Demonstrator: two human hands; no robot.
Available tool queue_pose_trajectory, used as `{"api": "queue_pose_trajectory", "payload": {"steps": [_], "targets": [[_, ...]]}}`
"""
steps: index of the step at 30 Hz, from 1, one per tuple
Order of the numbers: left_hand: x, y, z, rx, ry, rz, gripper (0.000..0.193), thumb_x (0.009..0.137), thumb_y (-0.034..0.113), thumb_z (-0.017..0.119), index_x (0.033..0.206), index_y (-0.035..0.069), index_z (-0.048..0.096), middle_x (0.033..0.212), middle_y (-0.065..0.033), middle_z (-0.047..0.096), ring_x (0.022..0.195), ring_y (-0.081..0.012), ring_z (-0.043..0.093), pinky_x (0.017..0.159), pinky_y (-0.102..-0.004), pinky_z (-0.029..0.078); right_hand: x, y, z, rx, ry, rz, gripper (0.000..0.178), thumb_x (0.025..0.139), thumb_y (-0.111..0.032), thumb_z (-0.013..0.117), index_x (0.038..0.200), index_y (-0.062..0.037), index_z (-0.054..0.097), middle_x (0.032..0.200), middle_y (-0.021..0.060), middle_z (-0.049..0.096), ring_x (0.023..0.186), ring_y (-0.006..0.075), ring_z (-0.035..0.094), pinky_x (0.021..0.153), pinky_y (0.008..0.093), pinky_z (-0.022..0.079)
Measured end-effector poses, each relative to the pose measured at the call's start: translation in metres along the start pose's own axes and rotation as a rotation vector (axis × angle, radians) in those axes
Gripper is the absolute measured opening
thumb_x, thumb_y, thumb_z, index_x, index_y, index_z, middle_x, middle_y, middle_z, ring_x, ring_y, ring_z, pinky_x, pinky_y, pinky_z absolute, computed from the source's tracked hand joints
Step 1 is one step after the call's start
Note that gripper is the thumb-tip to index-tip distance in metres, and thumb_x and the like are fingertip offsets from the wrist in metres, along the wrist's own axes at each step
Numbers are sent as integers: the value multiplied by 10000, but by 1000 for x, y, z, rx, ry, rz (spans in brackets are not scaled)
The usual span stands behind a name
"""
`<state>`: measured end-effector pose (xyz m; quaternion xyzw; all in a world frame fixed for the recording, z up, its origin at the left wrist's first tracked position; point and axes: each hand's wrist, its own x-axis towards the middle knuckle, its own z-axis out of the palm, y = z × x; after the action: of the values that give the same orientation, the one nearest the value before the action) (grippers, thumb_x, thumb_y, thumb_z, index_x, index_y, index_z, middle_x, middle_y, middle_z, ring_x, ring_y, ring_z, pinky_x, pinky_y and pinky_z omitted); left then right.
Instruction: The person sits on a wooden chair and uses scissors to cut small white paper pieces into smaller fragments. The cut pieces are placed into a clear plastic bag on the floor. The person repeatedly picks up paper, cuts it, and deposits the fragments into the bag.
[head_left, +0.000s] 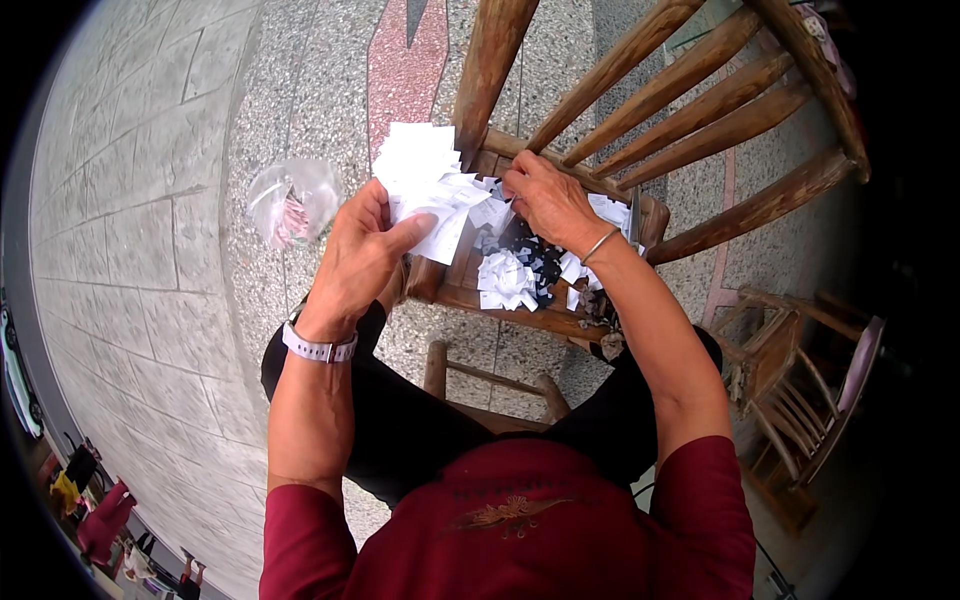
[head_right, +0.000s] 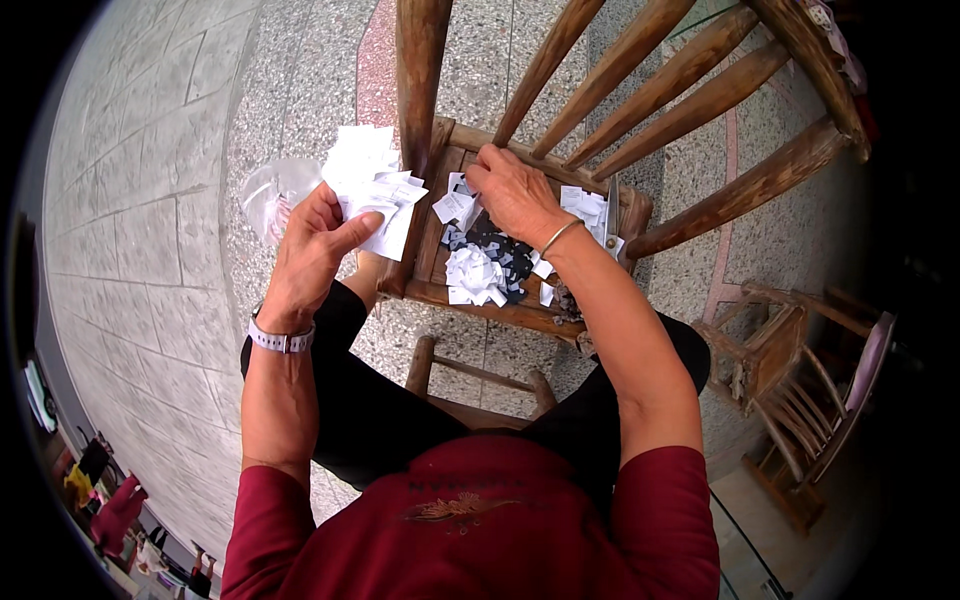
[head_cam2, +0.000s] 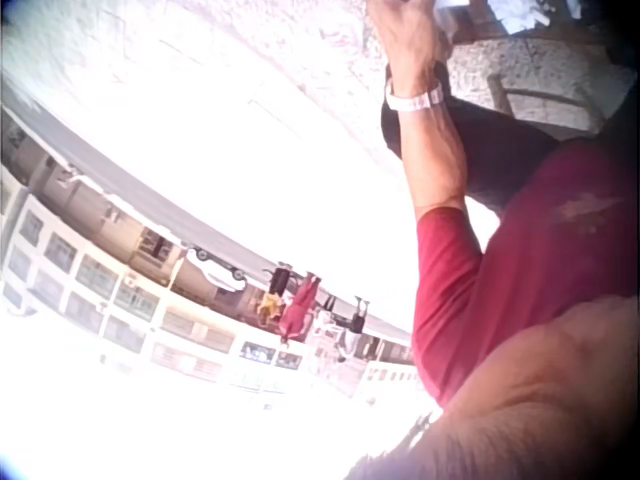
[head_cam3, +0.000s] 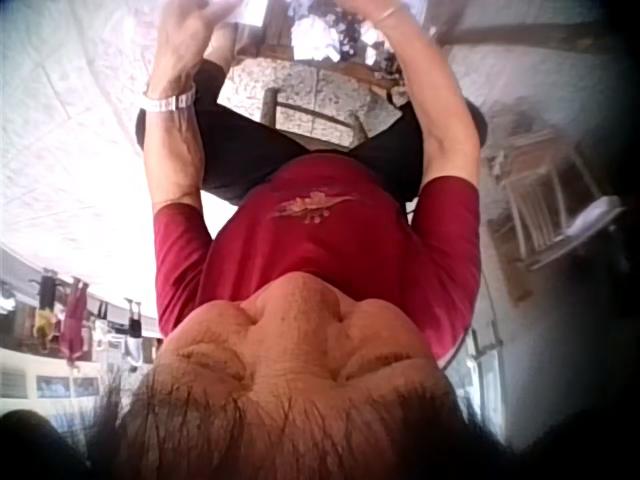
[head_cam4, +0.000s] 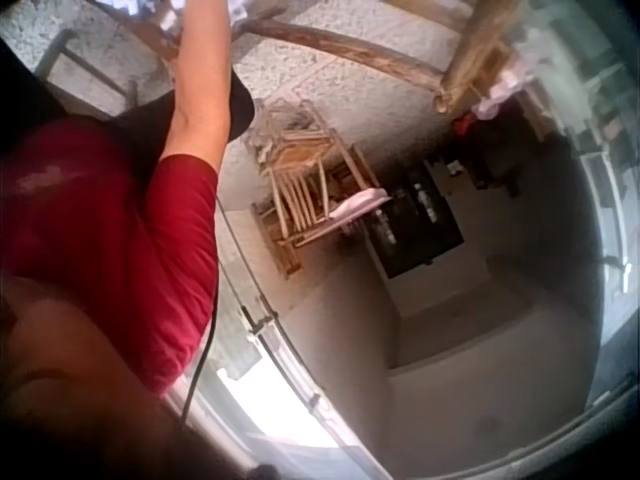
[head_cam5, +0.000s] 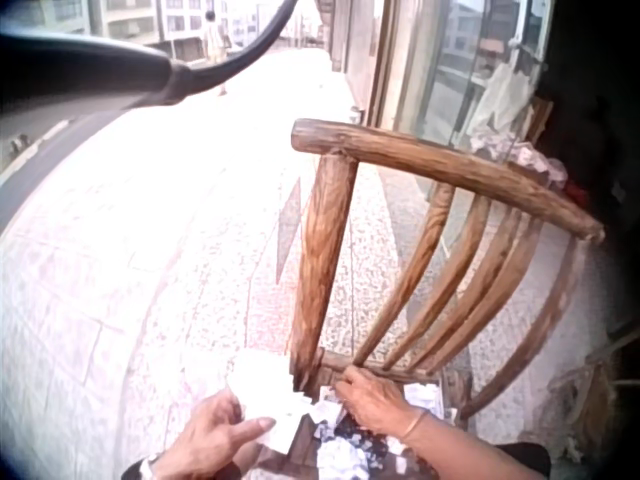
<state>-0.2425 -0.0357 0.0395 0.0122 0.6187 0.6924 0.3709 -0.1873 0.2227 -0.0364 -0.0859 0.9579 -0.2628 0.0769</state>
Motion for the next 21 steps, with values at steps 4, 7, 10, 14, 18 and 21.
{"api": "queue_pose_trajectory", "payload": {"steps": [4, 7, 10, 14, 18, 21], "targets": [[-1, 5, 4, -41, -10, 11, 310, 915, -2, 639, 1221, -20, 590, 1114, -66, 681, 1012, -121, 629, 933, -295, 484, -1, 4, -1, -13, 50, -68, 107, 778, -32, 690, 837, -40, 601, 978, 91, 526, 976, 299, 553, 830, 423, 480], [-2, 3, 2, -23, -8, 13, 308, 913, -2, 641, 1217, -16, 594, 1111, -65, 681, 1011, -120, 627, 934, -294, 484, -4, 3, -9, -42, 59, -127, 90, 780, -42, 691, 814, -45, 607, 982, 89, 543, 975, 291, 553, 856, 414, 464], [-4, 4, 1, -6, -10, 21, 307, 912, 1, 646, 1214, -14, 596, 1110, -65, 682, 1004, -120, 628, 930, -294, 486, -7, -3, -23, -59, 43, -137, 79, 776, -53, 685, 818, -46, 618, 937, 100, 585, 968, 296, 571, 869, 405, 460], [-5, 4, 5, -11, -49, 31, 314, 908, 4, 654, 1215, -15, 594, 1105, -63, 684, 996, -122, 629, 922, -296, 490, -12, -8, -45, 179, -115, 124, 99, 797, -55, 652, 861, 1, 601, 842, 129, 643, 869, 280, 632, 787, 382, 489], [-7, 3, 7, 39, -129, 28, 326, 908, 6, 659, 1224, -17, 580, 1116, -66, 681, 1002, -123, 630, 920, -295, 493, -16, -12, -57, 353, -215, 185, 171, 814, -83, 637, 925, 47, 647, 793, 148, 682, 742, 224, 647, 701, 364, 499], [-11, 0, 14, 13, -231, -18, 334, 913, -15, 618, 1243, -25, 566, 1109, -71, 671, 1021, -125, 623, 903, -299, 505, -12, -30, -73, 366, -347, 174, 231, 764, -105, 656, 920, 63, 684, 792, 160, 680, 738, 225, 638, 688, 360, 489]]}}
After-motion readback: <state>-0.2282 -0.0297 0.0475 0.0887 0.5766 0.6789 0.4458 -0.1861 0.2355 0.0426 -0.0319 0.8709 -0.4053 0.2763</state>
